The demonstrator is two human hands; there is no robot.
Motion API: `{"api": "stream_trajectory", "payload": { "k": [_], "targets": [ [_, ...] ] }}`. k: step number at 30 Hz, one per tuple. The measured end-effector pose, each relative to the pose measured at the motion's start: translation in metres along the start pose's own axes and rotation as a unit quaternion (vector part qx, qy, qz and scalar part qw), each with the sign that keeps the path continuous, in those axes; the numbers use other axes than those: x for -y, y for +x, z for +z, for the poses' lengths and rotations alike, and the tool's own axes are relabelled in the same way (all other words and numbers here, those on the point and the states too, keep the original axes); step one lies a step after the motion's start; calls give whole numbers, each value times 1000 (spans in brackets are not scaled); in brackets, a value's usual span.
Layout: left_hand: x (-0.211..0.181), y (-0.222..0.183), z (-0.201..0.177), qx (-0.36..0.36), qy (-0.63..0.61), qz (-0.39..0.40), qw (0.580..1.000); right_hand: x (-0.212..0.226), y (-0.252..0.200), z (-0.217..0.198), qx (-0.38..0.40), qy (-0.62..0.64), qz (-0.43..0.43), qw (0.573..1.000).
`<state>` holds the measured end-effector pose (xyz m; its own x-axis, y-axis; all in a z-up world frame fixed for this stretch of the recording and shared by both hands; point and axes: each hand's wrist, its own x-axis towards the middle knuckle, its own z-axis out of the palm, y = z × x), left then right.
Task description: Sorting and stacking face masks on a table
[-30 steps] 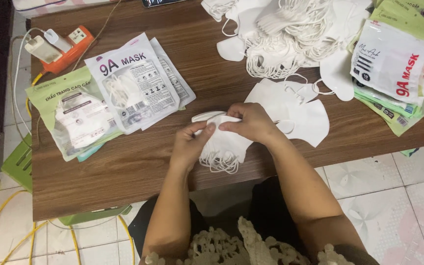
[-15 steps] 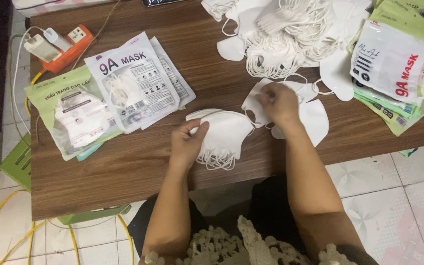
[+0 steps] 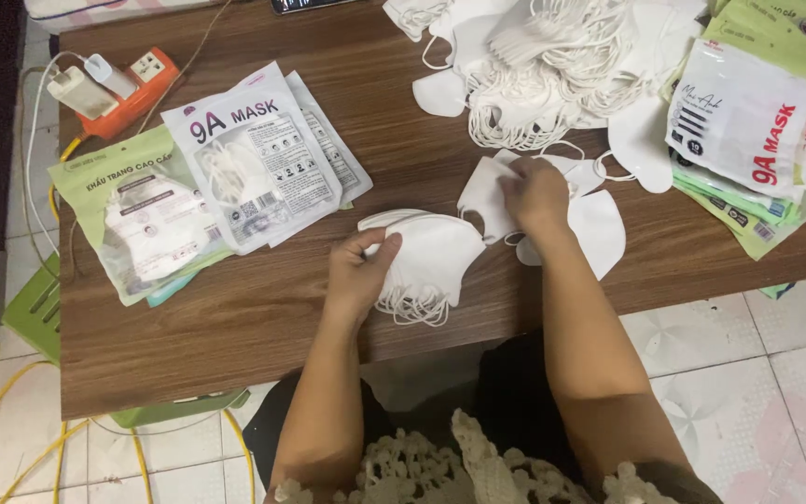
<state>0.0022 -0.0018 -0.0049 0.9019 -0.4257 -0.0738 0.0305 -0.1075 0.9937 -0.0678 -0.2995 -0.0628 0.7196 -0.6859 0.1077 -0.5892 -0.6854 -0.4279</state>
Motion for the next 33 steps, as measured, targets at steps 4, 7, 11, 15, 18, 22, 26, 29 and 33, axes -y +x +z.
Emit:
{"api": "stream_trajectory", "payload": {
  "k": [4,7,11,15,18,22,26,29,33],
  "targets": [
    [4,2,-1,-6,4,10,1000,31,-23,-46,-101,77,-75,989],
    [8,8,-2,-10,21,38,999,49,-33,-81,-148,201,-97,963],
    [3,10,-4,-20,57,65,996,60,-48,-107,21,476,-69,877],
    [11,8,0,-9,8,11,1000,81,-55,-100,181,455,-95,867],
    [-6,-4,3,-16,-32,-30,999,85,-50,-76,231,389,-159,878],
    [-19,-4,0,-1,-39,-58,998,92,-52,-63,257,324,-150,898],
    [-12,-2,-1,1,-65,-76,995,90,-53,-48,253,304,-148,906],
    [-5,0,-2,5,-67,-71,995,92,-54,-47,249,301,-140,910],
    [-4,3,-3,17,-82,-89,993,97,-56,-51,262,291,-108,914]
  ]
}}
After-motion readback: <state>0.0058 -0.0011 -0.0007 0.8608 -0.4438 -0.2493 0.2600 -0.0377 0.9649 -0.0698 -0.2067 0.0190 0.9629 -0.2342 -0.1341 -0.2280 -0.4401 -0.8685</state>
